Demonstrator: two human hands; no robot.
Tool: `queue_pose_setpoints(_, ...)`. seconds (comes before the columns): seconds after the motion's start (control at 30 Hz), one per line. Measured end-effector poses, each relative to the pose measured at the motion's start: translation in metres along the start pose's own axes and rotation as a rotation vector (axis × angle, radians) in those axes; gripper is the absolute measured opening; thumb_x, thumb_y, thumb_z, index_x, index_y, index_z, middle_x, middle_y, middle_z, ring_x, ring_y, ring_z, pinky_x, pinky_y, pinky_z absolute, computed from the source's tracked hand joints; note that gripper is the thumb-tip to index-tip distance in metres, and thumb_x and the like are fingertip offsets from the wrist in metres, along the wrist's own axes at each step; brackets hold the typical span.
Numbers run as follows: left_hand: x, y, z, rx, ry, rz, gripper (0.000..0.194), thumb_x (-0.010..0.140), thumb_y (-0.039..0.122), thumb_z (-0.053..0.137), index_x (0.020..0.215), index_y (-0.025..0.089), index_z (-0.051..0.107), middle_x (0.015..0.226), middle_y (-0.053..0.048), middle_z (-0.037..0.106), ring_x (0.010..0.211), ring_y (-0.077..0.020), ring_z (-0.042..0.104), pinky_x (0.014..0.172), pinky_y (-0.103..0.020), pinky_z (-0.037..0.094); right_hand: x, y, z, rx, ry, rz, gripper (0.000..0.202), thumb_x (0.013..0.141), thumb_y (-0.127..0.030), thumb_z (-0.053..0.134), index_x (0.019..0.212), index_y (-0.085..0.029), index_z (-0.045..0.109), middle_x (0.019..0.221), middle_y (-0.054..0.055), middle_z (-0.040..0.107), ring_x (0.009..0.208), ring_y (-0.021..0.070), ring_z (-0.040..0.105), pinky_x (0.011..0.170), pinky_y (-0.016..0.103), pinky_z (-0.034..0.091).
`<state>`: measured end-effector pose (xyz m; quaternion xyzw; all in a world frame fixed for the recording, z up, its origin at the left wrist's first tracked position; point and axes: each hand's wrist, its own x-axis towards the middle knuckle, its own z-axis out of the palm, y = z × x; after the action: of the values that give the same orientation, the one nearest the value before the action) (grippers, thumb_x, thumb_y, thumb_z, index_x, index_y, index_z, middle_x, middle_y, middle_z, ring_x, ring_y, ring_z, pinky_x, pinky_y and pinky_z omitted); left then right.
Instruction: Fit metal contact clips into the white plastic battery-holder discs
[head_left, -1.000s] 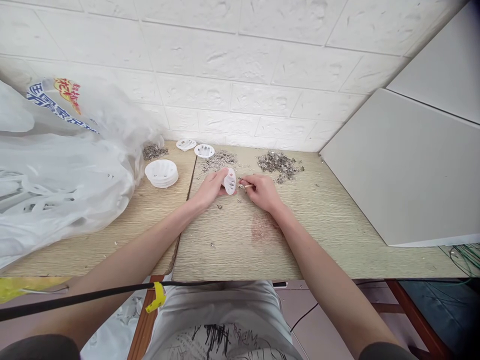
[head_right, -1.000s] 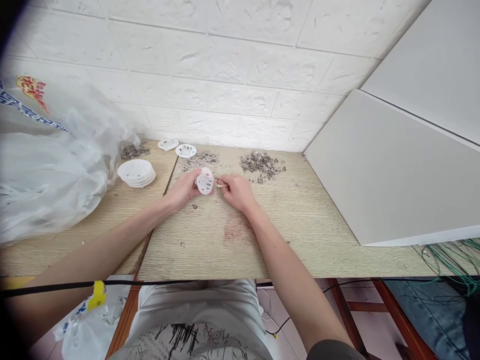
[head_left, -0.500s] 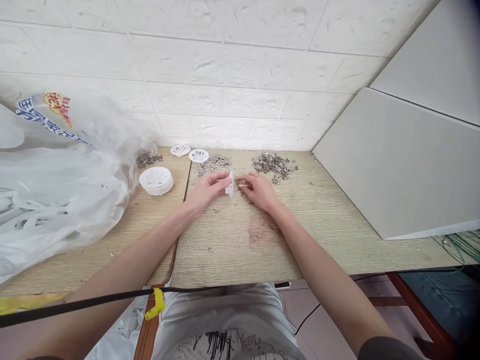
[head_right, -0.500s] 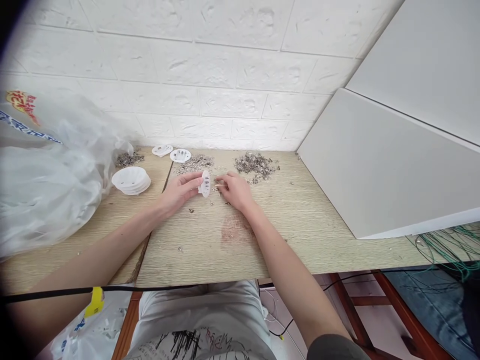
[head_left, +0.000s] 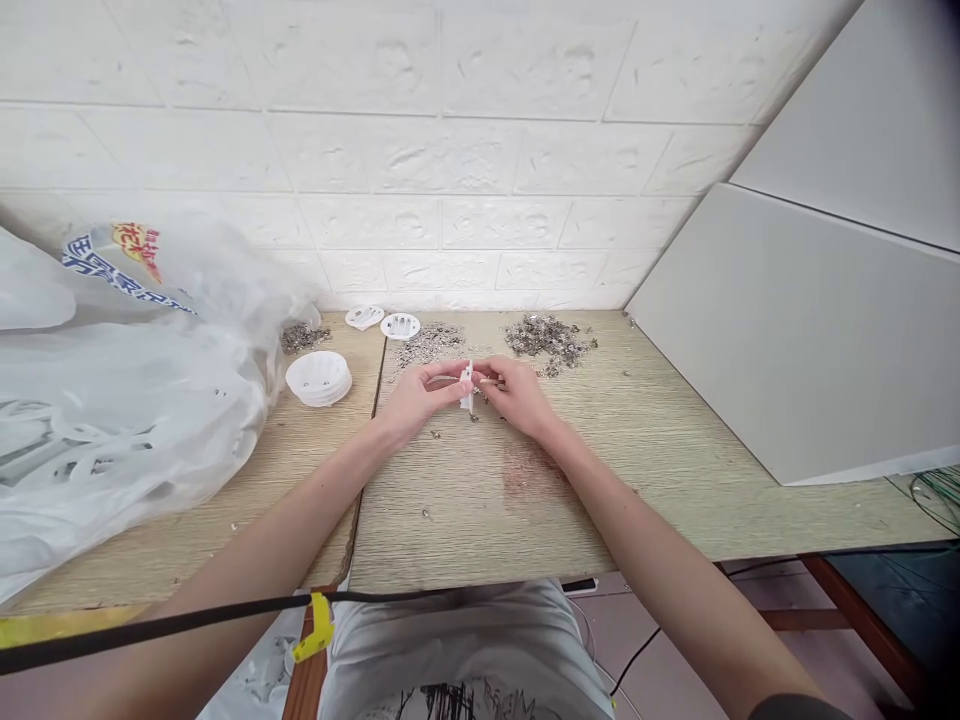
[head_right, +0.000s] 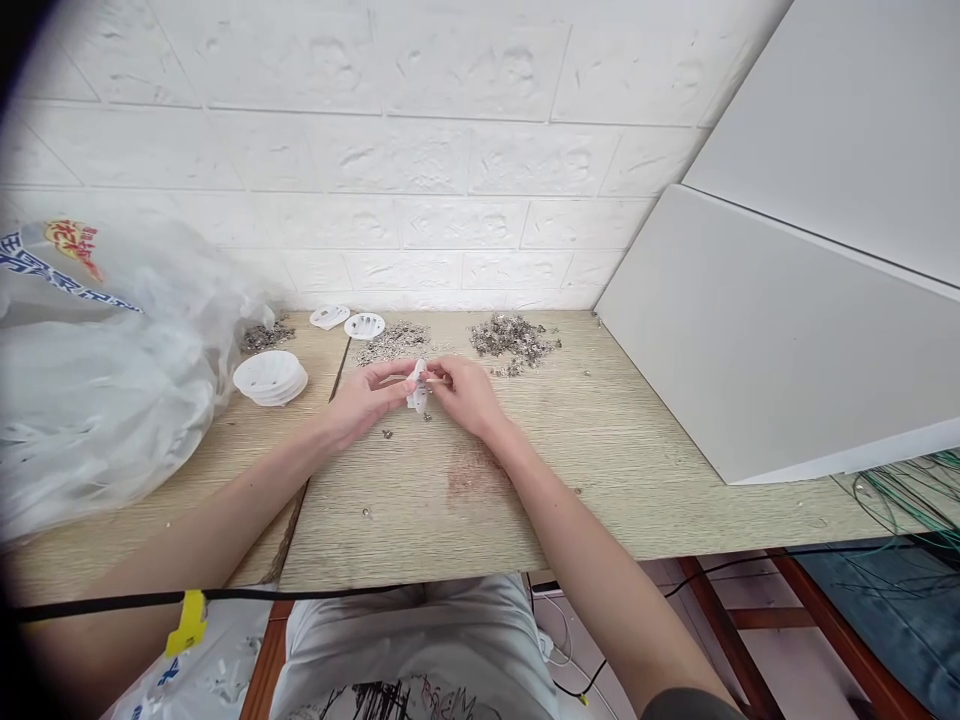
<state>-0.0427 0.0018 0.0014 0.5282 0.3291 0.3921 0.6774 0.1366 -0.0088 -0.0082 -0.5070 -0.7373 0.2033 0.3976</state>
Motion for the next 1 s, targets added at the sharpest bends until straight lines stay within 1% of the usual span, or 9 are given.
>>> queue_pose_setpoints(0.1, -0.001, 0.003, 0.0, -0.031, -0.007, 0.025, 0.043, 0.067, 0.036, 0.082, 0.106, 0.02, 0.073, 0.107, -0.008, 0.073, 0.098, -0.0199, 0.065, 0.093, -0.037, 0.048, 0.0, -0.003, 0.0, 0.12, 0.018, 0.032, 0.019, 0.088, -0.032, 0.056, 0.091, -0.018, 0.069, 0.086, 0.005, 0.071, 0.075, 0.0161, 0.06, 0.064, 0.027, 0.042)
queue_pose_setpoints(0.17, -0.001, 0.004, 0.001, -0.034, -0.005, 0.04, 0.041, 0.071, 0.042, 0.078, 0.104, 0.019, 0.074, 0.103, -0.008, 0.073, 0.095, -0.0192, 0.065, 0.087, -0.034, 0.049, 0.0, -0.006, -0.001, 0.174, 0.045, 0.054, 0.02, 0.086, -0.036, 0.058, 0.088, -0.018, 0.066, 0.083, 0.004, 0.07, 0.071, 0.0153, 0.058, 0.06, 0.027, 0.04)
queue_pose_setpoints(0.23, -0.001, 0.005, 0.001, 0.009, 0.005, 0.055, 0.039, 0.073, 0.045, 0.075, 0.102, 0.018, 0.074, 0.099, -0.008, 0.074, 0.091, -0.018, 0.064, 0.083, -0.031, 0.049, 0.0, -0.007, -0.002, 0.216, 0.072, 0.075, 0.019, 0.084, -0.037, 0.06, 0.084, -0.018, 0.064, 0.079, 0.004, 0.068, 0.067, 0.0146, 0.056, 0.058, 0.027, 0.04)
queue_pose_setpoints(0.33, -0.001, 0.003, 0.0, 0.105, 0.039, 0.073, 0.038, 0.073, 0.043, 0.076, 0.101, 0.019, 0.073, 0.098, -0.006, 0.073, 0.088, -0.0164, 0.065, 0.081, -0.03, 0.049, 0.0, -0.009, -0.002, 0.246, 0.08, 0.082, 0.019, 0.082, -0.038, 0.062, 0.081, -0.018, 0.063, 0.075, 0.002, 0.067, 0.064, 0.0137, 0.054, 0.057, 0.027, 0.039)
queue_pose_setpoints(0.43, 0.0, -0.001, -0.002, 0.194, 0.078, 0.076, 0.037, 0.07, 0.04, 0.078, 0.1, 0.017, 0.072, 0.094, -0.006, 0.073, 0.082, -0.0161, 0.065, 0.075, -0.029, 0.05, -0.001, -0.011, -0.002, 0.24, 0.057, 0.066, 0.018, 0.082, -0.036, 0.063, 0.08, -0.018, 0.065, 0.075, 0.002, 0.067, 0.062, 0.0128, 0.052, 0.057, 0.027, 0.038)
queue_pose_setpoints(0.53, 0.001, -0.003, -0.003, 0.262, 0.103, 0.08, 0.037, 0.071, 0.04, 0.076, 0.1, 0.016, 0.07, 0.089, -0.007, 0.073, 0.079, -0.017, 0.066, 0.071, -0.029, 0.05, -0.002, -0.012, -0.002, 0.252, 0.025, 0.053, 0.016, 0.081, -0.034, 0.064, 0.08, -0.018, 0.066, 0.076, 0.002, 0.068, 0.063, 0.0126, 0.052, 0.057, 0.027, 0.038)
queue_pose_setpoints(0.77, 0.003, -0.005, -0.002, 0.3, 0.108, 0.1, 0.037, 0.073, 0.042, 0.074, 0.098, 0.016, 0.07, 0.089, -0.007, 0.073, 0.077, -0.0167, 0.066, 0.068, -0.028, 0.05, -0.002, -0.012, -0.003, 0.304, 0.004, 0.093, 0.017, 0.08, -0.035, 0.067, 0.082, -0.018, 0.069, 0.079, 0.003, 0.069, 0.067, 0.0141, 0.055, 0.061, 0.028, 0.04)
queue_pose_setpoints(0.9, 0.003, -0.005, -0.001, 0.329, 0.124, 0.11, 0.037, 0.073, 0.042, 0.073, 0.098, 0.015, 0.071, 0.088, -0.008, 0.072, 0.075, -0.0162, 0.065, 0.068, -0.029, 0.049, -0.001, -0.01, -0.004, 0.296, 0.01, 0.111, 0.019, 0.079, -0.036, 0.068, 0.085, -0.018, 0.069, 0.077, 0.002, 0.067, 0.063, 0.0129, 0.051, 0.059, 0.028, 0.039)
queue_pose_setpoints(1.0, 0.003, -0.005, -0.002, 0.368, 0.123, 0.121, 0.035, 0.074, 0.042, 0.071, 0.096, 0.015, 0.072, 0.086, -0.007, 0.072, 0.073, -0.0155, 0.063, 0.066, -0.028, 0.048, -0.001, -0.009, -0.004, 0.321, 0.002, 0.118, 0.021, 0.078, -0.037, 0.069, 0.084, -0.017, 0.069, 0.072, 0.001, 0.064, 0.06, 0.012, 0.048, 0.056, 0.027, 0.037)
